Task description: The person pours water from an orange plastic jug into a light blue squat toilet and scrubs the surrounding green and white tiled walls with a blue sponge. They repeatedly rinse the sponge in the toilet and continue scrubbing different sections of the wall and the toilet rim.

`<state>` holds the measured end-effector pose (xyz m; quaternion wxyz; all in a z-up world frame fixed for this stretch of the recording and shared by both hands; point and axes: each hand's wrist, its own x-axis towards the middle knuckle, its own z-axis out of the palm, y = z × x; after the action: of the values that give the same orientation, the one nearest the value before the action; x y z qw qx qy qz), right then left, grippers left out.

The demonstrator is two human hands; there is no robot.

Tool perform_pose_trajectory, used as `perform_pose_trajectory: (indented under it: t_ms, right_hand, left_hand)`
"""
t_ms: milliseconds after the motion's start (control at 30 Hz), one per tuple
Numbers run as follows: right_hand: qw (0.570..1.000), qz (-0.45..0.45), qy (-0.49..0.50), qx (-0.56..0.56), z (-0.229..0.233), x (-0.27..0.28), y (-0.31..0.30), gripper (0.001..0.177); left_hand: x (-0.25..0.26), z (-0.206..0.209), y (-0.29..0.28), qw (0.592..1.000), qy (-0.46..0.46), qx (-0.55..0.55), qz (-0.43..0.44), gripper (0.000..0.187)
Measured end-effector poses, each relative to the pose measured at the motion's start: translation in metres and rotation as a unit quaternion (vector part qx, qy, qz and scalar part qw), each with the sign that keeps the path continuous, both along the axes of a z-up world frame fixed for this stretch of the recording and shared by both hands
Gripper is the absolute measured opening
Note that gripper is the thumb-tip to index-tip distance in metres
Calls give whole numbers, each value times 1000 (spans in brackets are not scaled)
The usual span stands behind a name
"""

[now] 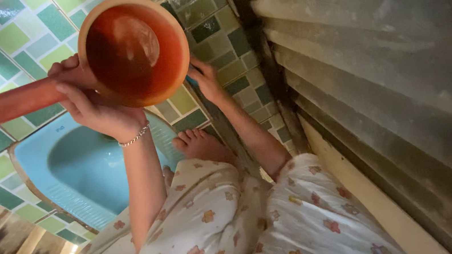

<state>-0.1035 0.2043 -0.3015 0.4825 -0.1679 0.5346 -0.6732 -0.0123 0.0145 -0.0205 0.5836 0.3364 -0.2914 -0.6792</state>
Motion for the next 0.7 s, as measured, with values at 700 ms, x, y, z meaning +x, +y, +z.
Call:
perform_pose_trajectory:
  t_ms: [700]
  right_hand:
    - [980,31,91,175,-53,-5,-2,43]
  left_hand:
    - [-1,7,-7,999,0,-18,-45,41]
